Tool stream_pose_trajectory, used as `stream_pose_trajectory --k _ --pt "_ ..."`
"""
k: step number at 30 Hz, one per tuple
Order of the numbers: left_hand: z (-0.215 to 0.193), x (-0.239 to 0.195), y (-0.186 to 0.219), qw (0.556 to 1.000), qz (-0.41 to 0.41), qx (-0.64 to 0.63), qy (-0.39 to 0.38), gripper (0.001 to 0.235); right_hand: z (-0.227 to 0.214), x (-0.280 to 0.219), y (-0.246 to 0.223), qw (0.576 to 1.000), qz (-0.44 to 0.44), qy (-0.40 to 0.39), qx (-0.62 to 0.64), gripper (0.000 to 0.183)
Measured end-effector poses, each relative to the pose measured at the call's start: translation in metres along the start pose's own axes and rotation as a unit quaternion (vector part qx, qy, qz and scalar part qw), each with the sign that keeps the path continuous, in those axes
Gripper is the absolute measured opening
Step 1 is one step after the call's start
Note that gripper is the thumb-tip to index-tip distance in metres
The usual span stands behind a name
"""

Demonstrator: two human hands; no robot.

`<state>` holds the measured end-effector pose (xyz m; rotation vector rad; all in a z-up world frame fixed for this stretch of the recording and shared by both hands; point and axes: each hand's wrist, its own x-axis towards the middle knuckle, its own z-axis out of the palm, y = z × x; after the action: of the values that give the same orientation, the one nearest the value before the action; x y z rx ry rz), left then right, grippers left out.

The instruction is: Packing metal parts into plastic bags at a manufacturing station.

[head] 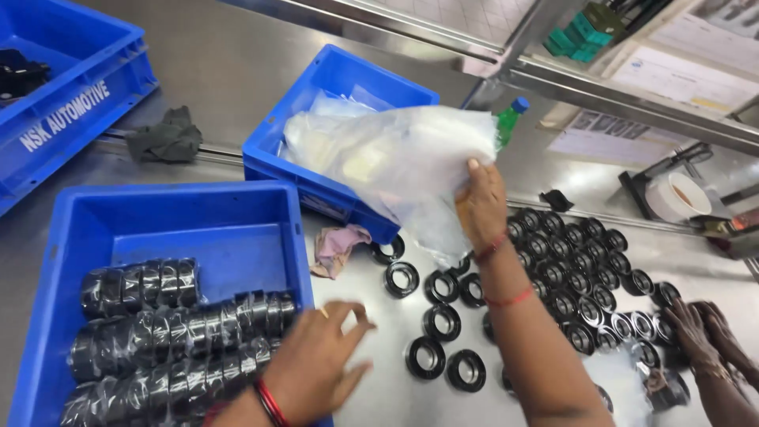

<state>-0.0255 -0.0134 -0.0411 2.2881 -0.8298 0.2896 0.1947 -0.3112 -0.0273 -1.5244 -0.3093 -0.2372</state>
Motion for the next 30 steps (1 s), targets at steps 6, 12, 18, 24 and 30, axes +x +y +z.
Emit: stream_pose_trajectory --k 6,12,18,24,30 --pt "0.074 -0.056 -0.019 0.982 0.088 -0.009 -0.169 0.032 0.023 0.009 0.010 0.982 0.038 0.060 0.175 0.019" --pt "0.053 -0.046 -0.022 0.970 0.127 0.010 -0.206 0.038 0.010 0.017 0.021 0.984 0.026 0.065 0.164 0.015" --pt "0.040 -0.060 -0.042 0.960 0.176 -0.008 -0.218 0.040 0.047 0.006 -0.030 0.970 0.078 0.073 0.220 0.012" --pt "-0.009 -0.056 -0.061 0.963 0.150 -0.034 -0.222 0.039 0.026 0.002 -0.011 0.963 0.092 0.062 0.247 0.013" --pt "-0.051 -0.028 -0.050 0.963 0.025 -0.031 -0.268 0.034 0.046 -0.040 -0.086 0.965 0.083 0.074 0.237 0.025"
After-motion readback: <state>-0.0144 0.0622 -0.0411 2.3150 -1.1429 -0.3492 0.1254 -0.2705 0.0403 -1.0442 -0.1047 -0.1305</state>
